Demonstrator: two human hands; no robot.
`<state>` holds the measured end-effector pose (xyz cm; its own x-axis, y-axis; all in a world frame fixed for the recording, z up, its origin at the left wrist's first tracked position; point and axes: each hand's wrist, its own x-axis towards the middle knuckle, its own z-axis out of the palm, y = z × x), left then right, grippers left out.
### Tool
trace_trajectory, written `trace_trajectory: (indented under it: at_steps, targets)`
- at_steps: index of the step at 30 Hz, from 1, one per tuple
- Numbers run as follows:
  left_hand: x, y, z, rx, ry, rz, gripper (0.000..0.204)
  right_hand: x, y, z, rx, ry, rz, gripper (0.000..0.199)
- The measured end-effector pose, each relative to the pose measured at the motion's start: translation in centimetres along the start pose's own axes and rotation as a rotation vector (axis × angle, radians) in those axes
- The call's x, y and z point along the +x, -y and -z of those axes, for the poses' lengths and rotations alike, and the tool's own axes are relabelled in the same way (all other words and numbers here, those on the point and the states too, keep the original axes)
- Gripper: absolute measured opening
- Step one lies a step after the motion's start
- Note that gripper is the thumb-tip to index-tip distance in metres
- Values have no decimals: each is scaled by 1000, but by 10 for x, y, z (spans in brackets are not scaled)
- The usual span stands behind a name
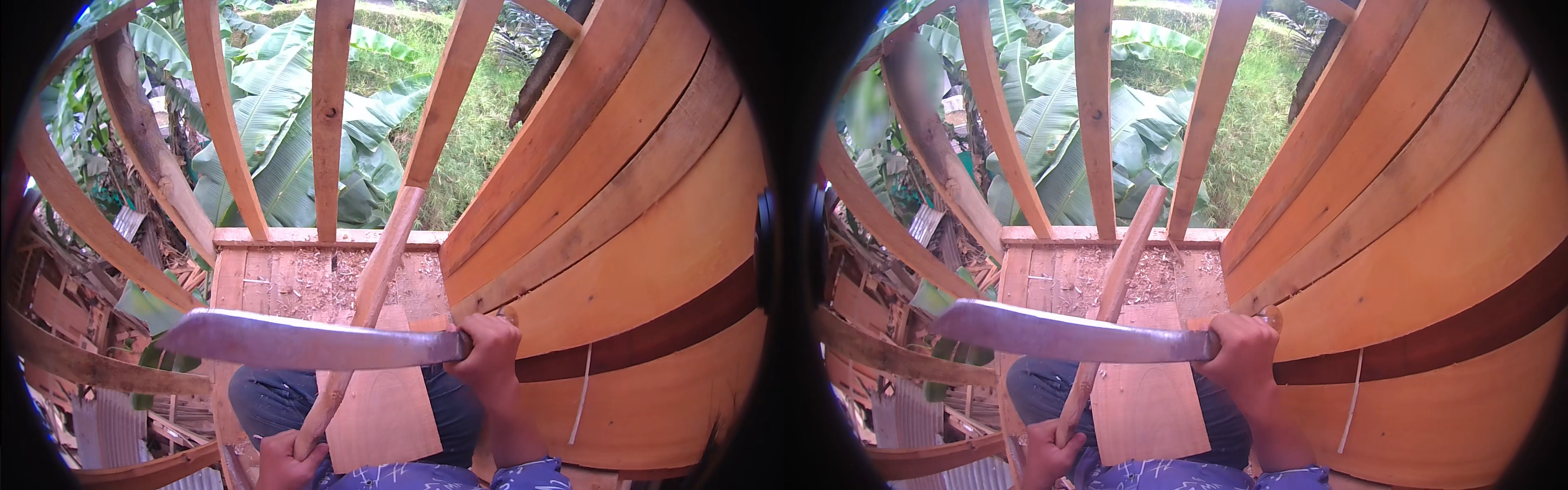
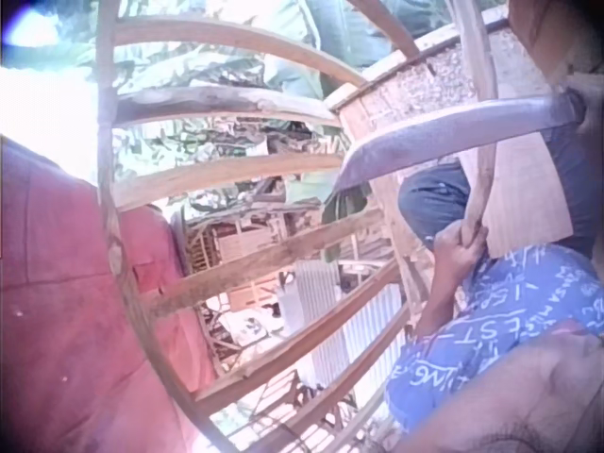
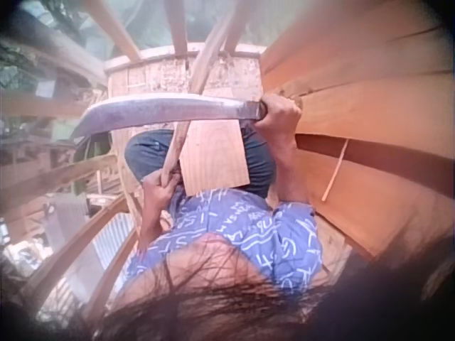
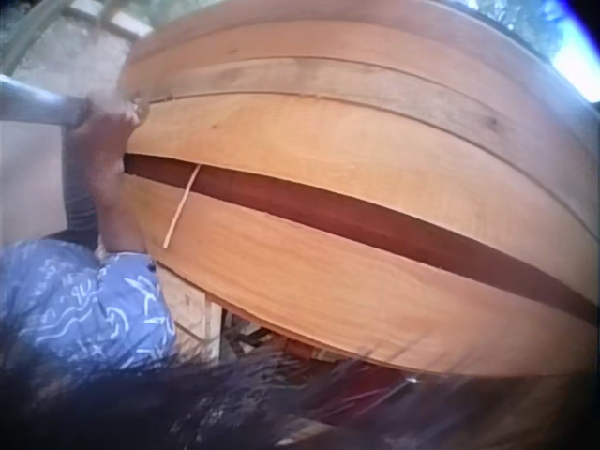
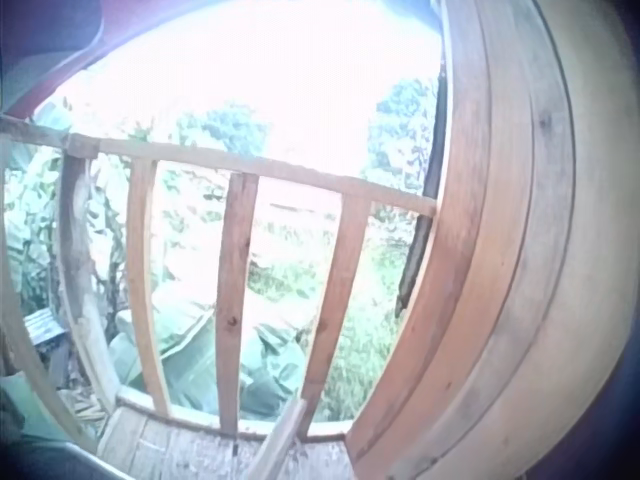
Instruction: The person sits cross-legged on a wooden floor and uses a large machete to shave and shape a small wooden stick. They repeatedly strike the stick against a flat wooden board to remove shavings and refine the stick's profile.
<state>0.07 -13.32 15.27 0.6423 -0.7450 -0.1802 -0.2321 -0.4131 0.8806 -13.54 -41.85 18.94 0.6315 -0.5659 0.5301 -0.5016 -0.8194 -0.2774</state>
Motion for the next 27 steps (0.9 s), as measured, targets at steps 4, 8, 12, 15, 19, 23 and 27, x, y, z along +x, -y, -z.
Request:
trace_trajectory:
  at_steps: [4,8,12,15,19,23,27]
  targets:
    - [1,-3,8,50,-25,32,26,4,-33,1,-81,-35,-355,15]
    - [6,3,3,86,-48,-13,23,-10,-29,-1,-13,28,-362,12]
    - [12,-2,3,96,-33,-5,22,-16,-7,0,63,18,-175,13]
    - [5,-5,11,126,-44,33,23,1,-8,0,39,-47,-105,13]
    - [-5,2,15,125,-61,-2,25,4,-30,-5,-25,-38,-303,12]
    - [-1,15,7,46,-35,-18,25,-10,-4,-7,39,76,-161,15]
    - [-6,21,13,109,2,-24,23,-1,12,-5,78,9,-14,18]
